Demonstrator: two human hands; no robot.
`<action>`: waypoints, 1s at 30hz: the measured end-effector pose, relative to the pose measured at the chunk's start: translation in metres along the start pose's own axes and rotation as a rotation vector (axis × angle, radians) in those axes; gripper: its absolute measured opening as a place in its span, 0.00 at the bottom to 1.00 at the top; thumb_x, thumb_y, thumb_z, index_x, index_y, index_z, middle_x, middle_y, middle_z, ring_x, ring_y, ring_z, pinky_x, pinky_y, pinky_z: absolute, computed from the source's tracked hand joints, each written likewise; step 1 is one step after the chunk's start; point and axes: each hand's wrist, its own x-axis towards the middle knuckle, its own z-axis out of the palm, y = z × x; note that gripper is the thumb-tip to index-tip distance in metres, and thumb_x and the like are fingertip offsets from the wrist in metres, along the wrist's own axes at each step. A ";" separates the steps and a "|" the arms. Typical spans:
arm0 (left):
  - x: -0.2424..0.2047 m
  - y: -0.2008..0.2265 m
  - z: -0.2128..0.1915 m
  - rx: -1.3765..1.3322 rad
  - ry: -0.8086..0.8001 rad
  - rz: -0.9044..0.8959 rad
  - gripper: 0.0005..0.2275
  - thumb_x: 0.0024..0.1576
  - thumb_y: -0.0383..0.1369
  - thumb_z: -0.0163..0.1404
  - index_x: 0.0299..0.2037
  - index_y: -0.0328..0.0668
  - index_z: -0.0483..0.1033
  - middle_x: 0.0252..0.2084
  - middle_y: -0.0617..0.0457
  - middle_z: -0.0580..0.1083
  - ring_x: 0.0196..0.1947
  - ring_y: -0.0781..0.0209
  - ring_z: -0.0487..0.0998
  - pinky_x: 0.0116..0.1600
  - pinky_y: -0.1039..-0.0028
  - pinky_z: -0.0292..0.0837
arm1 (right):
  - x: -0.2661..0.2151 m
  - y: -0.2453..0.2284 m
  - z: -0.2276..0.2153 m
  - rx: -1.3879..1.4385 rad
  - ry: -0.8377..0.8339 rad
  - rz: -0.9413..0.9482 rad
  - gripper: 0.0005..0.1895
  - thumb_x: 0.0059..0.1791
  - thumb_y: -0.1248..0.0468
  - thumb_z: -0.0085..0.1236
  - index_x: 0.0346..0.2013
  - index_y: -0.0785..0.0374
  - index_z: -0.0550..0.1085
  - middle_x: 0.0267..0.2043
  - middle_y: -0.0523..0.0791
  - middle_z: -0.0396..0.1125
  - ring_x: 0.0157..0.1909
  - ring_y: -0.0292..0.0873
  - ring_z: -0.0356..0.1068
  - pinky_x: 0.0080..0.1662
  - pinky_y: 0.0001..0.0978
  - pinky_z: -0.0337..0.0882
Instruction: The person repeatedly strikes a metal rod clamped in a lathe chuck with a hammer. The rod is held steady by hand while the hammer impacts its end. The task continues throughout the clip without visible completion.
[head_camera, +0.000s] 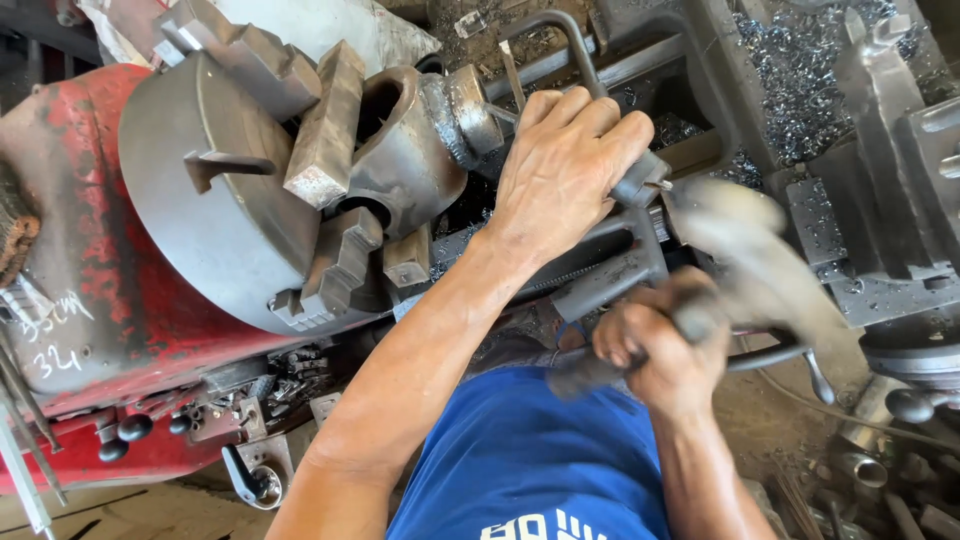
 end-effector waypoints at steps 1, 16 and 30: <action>0.002 0.001 -0.001 -0.010 -0.004 -0.019 0.27 0.30 0.25 0.69 0.38 0.48 0.67 0.31 0.56 0.69 0.35 0.53 0.69 0.48 0.62 0.63 | 0.003 -0.001 -0.003 -0.009 -0.008 0.090 0.10 0.48 0.71 0.53 0.33 0.57 0.61 0.16 0.43 0.48 0.12 0.40 0.52 0.19 0.35 0.60; -0.004 0.003 0.006 0.083 -0.027 -0.024 0.08 0.56 0.27 0.58 0.36 0.50 0.70 0.28 0.56 0.71 0.32 0.58 0.69 0.47 0.66 0.64 | -0.001 0.006 -0.011 0.109 0.026 0.125 0.08 0.48 0.71 0.50 0.33 0.56 0.63 0.16 0.41 0.46 0.12 0.39 0.48 0.19 0.34 0.56; -0.009 -0.005 0.023 -0.076 0.005 0.037 0.29 0.23 0.27 0.73 0.36 0.48 0.69 0.31 0.52 0.70 0.36 0.53 0.70 0.54 0.62 0.64 | 0.001 0.018 -0.033 0.120 -0.028 0.052 0.08 0.46 0.76 0.51 0.35 0.64 0.63 0.13 0.45 0.52 0.09 0.41 0.59 0.15 0.37 0.64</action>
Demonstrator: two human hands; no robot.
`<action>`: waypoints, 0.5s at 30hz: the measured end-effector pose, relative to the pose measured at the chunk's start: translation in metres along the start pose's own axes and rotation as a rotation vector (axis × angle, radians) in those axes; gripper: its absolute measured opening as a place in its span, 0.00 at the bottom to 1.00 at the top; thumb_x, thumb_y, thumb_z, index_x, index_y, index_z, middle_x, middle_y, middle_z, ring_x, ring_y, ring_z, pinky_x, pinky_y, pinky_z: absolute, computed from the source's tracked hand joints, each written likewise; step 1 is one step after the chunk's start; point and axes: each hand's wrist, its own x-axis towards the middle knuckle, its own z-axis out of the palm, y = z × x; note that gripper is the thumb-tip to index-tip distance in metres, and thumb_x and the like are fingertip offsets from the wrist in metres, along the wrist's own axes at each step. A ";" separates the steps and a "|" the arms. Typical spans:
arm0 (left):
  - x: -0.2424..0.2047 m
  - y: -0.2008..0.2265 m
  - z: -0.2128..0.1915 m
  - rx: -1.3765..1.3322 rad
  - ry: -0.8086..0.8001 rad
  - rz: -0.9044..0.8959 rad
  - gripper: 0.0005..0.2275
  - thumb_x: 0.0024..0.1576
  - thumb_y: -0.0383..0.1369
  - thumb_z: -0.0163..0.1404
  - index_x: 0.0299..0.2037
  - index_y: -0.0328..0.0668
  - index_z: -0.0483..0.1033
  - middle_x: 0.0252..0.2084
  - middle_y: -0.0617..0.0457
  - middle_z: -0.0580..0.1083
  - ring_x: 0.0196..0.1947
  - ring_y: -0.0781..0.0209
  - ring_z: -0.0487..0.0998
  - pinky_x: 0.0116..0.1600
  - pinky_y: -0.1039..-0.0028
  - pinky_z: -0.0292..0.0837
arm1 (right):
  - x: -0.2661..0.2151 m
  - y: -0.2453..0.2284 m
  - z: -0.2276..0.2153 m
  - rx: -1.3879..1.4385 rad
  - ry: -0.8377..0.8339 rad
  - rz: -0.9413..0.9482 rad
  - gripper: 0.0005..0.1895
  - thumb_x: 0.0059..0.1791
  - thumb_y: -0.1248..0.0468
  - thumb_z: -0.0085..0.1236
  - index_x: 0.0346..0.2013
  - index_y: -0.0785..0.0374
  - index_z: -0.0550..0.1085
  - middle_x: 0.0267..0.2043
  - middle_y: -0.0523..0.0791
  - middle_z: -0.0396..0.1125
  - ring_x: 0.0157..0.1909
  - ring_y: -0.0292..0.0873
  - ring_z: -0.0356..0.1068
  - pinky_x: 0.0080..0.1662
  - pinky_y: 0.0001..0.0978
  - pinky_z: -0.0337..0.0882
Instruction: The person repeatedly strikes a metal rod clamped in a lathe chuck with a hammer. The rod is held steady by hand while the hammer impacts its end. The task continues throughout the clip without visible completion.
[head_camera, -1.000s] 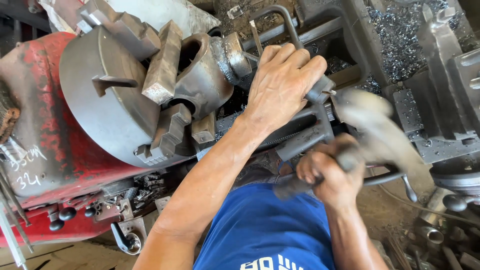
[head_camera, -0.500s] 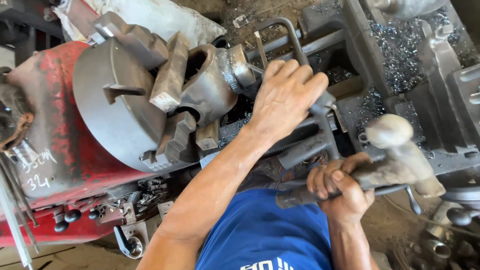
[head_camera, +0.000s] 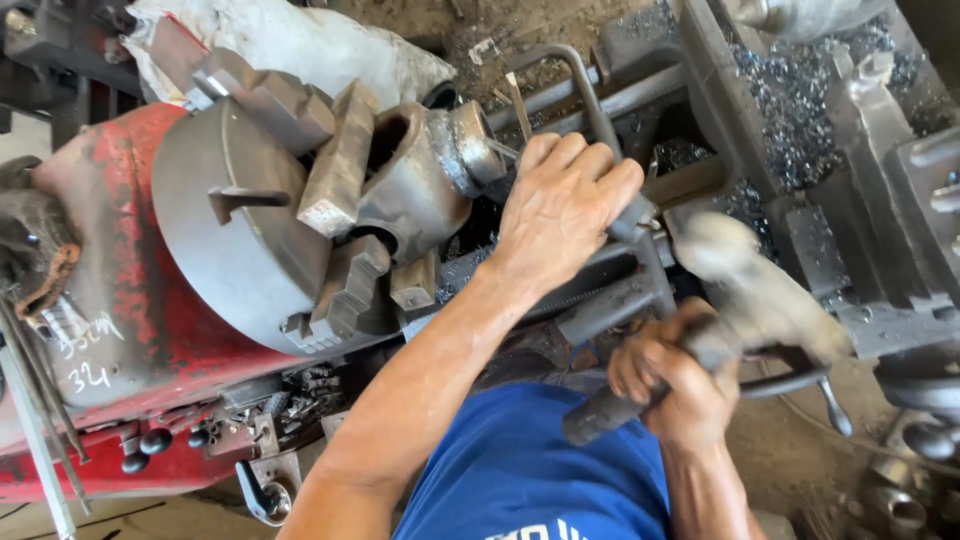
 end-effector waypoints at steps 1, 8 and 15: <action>0.006 0.005 -0.010 0.073 0.024 -0.008 0.18 0.37 0.23 0.64 0.34 0.48 0.69 0.29 0.54 0.69 0.33 0.54 0.68 0.50 0.64 0.63 | 0.001 -0.008 0.009 0.010 -0.011 -0.016 0.08 0.46 0.74 0.51 0.35 0.60 0.64 0.14 0.44 0.50 0.10 0.40 0.54 0.17 0.37 0.61; 0.012 0.012 -0.019 0.185 0.028 -0.047 0.12 0.50 0.19 0.58 0.32 0.49 0.69 0.27 0.57 0.68 0.32 0.55 0.68 0.47 0.66 0.61 | 0.000 -0.016 0.016 -0.077 0.060 0.189 0.11 0.45 0.70 0.58 0.34 0.59 0.63 0.15 0.43 0.48 0.11 0.38 0.50 0.18 0.33 0.58; 0.009 0.010 -0.019 0.145 0.045 -0.028 0.12 0.48 0.17 0.55 0.31 0.48 0.68 0.27 0.56 0.66 0.31 0.54 0.67 0.47 0.66 0.62 | 0.000 -0.003 0.012 -0.237 0.129 0.250 0.18 0.44 0.69 0.45 0.13 0.59 0.52 0.10 0.49 0.45 0.11 0.45 0.45 0.20 0.38 0.54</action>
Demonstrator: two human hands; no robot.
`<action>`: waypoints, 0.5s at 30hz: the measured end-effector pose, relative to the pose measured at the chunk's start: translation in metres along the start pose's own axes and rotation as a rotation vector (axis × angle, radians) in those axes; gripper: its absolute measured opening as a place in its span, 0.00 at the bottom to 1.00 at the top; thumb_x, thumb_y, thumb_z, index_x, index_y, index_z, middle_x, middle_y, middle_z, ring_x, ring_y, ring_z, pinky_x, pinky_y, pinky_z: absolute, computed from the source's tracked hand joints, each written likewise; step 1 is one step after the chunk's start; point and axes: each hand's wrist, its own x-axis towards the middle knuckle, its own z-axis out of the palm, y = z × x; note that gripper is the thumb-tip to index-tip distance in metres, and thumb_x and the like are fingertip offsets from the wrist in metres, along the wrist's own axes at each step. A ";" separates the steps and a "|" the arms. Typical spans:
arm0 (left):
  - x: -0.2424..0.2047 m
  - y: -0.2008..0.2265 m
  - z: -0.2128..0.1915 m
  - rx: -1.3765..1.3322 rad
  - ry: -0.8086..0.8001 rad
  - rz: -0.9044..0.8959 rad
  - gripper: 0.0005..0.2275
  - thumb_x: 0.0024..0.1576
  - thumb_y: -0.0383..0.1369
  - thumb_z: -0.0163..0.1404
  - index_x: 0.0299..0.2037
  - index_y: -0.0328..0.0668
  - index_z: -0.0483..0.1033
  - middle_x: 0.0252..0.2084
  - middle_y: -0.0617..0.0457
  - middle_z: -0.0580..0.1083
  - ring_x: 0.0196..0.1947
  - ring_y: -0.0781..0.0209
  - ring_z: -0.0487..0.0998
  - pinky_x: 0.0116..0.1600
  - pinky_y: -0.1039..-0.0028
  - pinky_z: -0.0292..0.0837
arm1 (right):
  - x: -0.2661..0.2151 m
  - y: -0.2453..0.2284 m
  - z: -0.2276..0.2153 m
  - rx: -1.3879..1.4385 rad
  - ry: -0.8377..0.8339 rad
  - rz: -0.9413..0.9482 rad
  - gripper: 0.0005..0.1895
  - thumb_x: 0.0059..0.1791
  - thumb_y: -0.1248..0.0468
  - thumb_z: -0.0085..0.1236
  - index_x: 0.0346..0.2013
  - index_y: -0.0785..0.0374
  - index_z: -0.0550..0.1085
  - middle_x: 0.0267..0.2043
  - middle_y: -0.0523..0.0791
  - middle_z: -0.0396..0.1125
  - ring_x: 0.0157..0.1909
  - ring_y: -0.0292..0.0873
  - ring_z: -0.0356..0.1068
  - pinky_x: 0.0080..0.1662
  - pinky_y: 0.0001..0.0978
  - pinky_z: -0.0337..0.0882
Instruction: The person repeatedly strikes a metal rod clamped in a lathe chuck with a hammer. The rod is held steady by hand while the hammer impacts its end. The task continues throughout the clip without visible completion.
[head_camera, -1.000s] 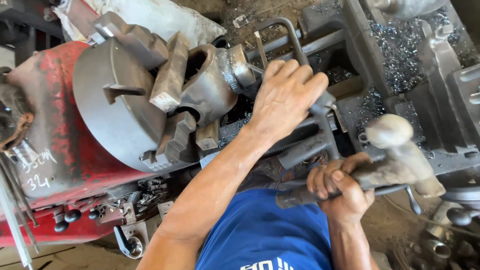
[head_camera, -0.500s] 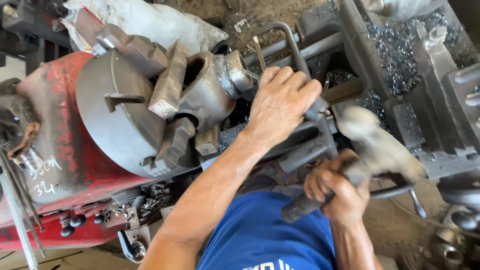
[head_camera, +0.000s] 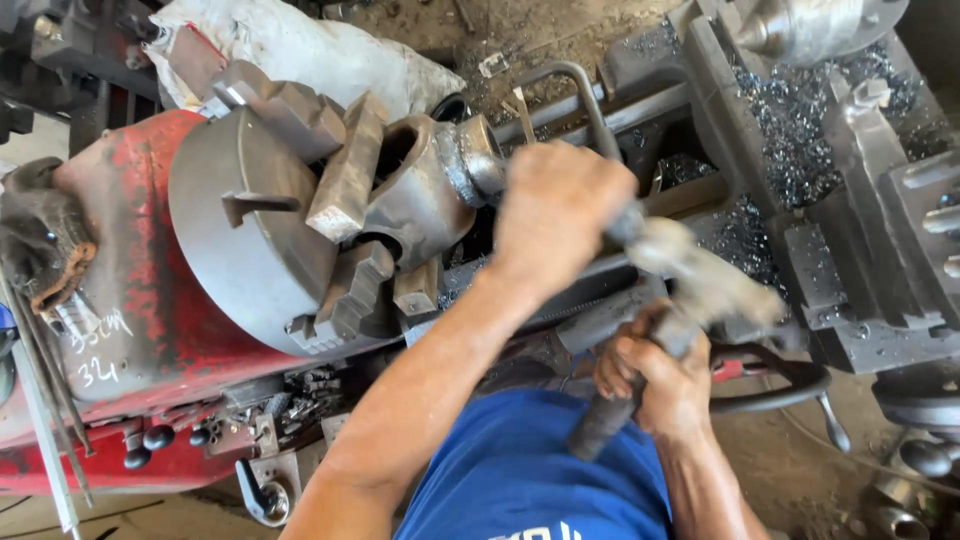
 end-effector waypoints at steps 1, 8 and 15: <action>-0.004 -0.006 0.004 0.056 -0.044 -0.036 0.12 0.48 0.19 0.58 0.33 0.48 0.71 0.28 0.56 0.69 0.33 0.55 0.68 0.48 0.66 0.63 | -0.001 0.002 0.000 0.019 0.037 0.058 0.12 0.41 0.72 0.49 0.20 0.60 0.56 0.11 0.49 0.48 0.10 0.44 0.48 0.17 0.38 0.55; 0.000 -0.003 -0.017 -0.091 -0.052 0.045 0.13 0.50 0.25 0.64 0.36 0.48 0.70 0.29 0.54 0.69 0.32 0.54 0.68 0.50 0.64 0.64 | -0.007 -0.010 -0.004 0.189 -0.165 -0.138 0.07 0.46 0.71 0.53 0.36 0.58 0.66 0.18 0.44 0.54 0.14 0.39 0.52 0.21 0.34 0.60; -0.007 -0.002 -0.016 -0.092 -0.122 0.020 0.18 0.43 0.24 0.68 0.38 0.49 0.70 0.29 0.56 0.69 0.34 0.56 0.67 0.49 0.64 0.62 | -0.015 -0.016 -0.008 0.129 -0.096 -0.139 0.07 0.45 0.71 0.51 0.33 0.57 0.64 0.16 0.44 0.51 0.12 0.40 0.52 0.19 0.34 0.59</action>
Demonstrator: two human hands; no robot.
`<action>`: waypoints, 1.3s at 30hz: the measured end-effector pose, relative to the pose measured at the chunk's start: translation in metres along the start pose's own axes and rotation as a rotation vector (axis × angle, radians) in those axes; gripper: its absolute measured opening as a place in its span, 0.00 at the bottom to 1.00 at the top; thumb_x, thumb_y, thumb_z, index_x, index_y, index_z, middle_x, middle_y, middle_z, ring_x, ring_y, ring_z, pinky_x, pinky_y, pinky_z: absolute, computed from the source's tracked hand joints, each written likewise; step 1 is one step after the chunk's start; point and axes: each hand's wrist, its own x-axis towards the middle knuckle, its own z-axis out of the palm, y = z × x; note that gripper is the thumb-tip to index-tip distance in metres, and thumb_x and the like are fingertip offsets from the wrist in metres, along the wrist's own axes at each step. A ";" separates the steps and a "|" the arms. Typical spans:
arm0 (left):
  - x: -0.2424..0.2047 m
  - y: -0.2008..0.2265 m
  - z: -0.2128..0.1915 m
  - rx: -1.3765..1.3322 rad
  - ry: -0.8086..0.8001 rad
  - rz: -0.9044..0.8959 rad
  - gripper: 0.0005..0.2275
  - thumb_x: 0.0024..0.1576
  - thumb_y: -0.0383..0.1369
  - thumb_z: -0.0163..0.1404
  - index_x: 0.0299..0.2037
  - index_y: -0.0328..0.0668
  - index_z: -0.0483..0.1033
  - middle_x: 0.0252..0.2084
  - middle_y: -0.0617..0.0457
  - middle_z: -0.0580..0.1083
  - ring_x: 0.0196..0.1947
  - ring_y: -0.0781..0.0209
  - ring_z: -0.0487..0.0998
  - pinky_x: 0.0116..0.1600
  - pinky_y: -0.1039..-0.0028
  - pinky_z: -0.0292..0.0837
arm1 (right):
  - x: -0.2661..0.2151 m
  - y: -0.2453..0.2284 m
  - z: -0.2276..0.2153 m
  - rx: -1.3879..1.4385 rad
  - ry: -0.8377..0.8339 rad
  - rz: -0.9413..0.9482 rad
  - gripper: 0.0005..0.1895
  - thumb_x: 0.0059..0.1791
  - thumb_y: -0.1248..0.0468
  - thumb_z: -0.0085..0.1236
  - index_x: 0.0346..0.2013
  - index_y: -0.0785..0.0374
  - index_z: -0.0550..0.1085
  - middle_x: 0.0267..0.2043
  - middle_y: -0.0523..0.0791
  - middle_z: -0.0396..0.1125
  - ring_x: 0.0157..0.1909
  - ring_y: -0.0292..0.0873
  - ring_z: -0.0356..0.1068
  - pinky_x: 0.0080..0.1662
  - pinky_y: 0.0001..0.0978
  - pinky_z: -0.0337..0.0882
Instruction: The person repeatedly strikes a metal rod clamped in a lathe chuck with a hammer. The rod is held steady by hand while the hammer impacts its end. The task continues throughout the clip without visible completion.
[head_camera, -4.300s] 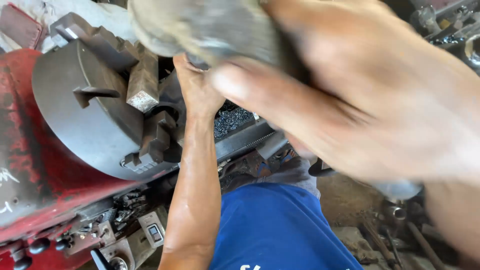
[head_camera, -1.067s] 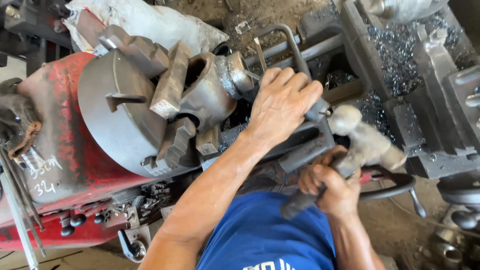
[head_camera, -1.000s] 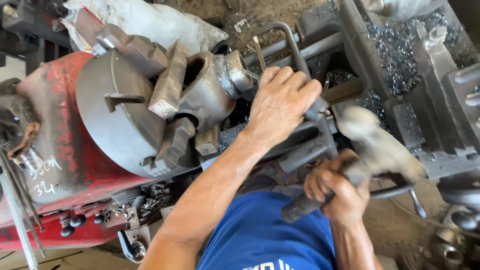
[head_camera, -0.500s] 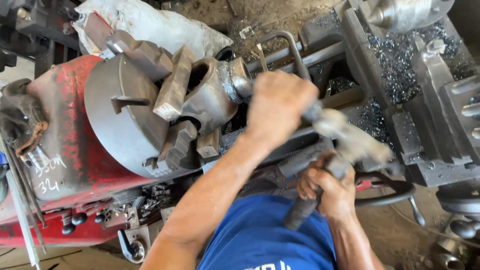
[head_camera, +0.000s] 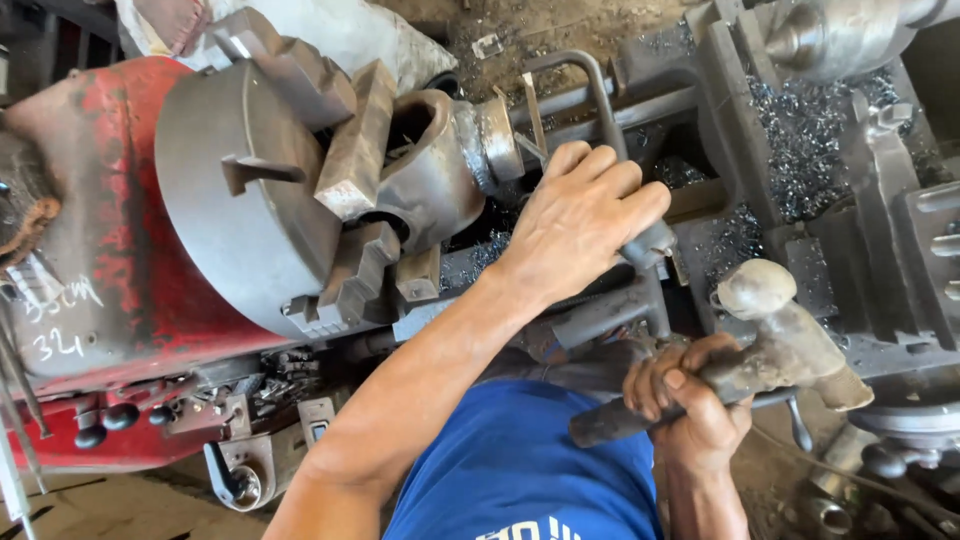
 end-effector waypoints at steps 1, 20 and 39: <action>-0.001 0.003 -0.003 -0.008 0.037 -0.010 0.18 0.45 0.22 0.67 0.38 0.48 0.70 0.29 0.56 0.68 0.34 0.56 0.67 0.50 0.64 0.62 | -0.004 -0.002 -0.001 0.001 0.016 0.009 0.07 0.45 0.70 0.53 0.34 0.57 0.65 0.16 0.44 0.50 0.12 0.40 0.51 0.19 0.35 0.58; 0.005 -0.009 0.001 0.000 0.058 -0.075 0.28 0.30 0.31 0.72 0.39 0.50 0.68 0.33 0.56 0.71 0.37 0.55 0.69 0.50 0.63 0.61 | -0.003 -0.016 0.009 -0.104 -0.042 -0.094 0.09 0.47 0.69 0.55 0.37 0.54 0.65 0.17 0.43 0.54 0.12 0.39 0.54 0.20 0.35 0.62; 0.005 -0.017 0.002 0.058 0.078 -0.089 0.18 0.43 0.26 0.68 0.36 0.50 0.69 0.30 0.56 0.73 0.34 0.59 0.68 0.49 0.66 0.61 | 0.026 -0.018 0.041 -0.252 0.105 0.083 0.11 0.42 0.72 0.54 0.32 0.60 0.61 0.14 0.45 0.51 0.13 0.38 0.53 0.20 0.34 0.60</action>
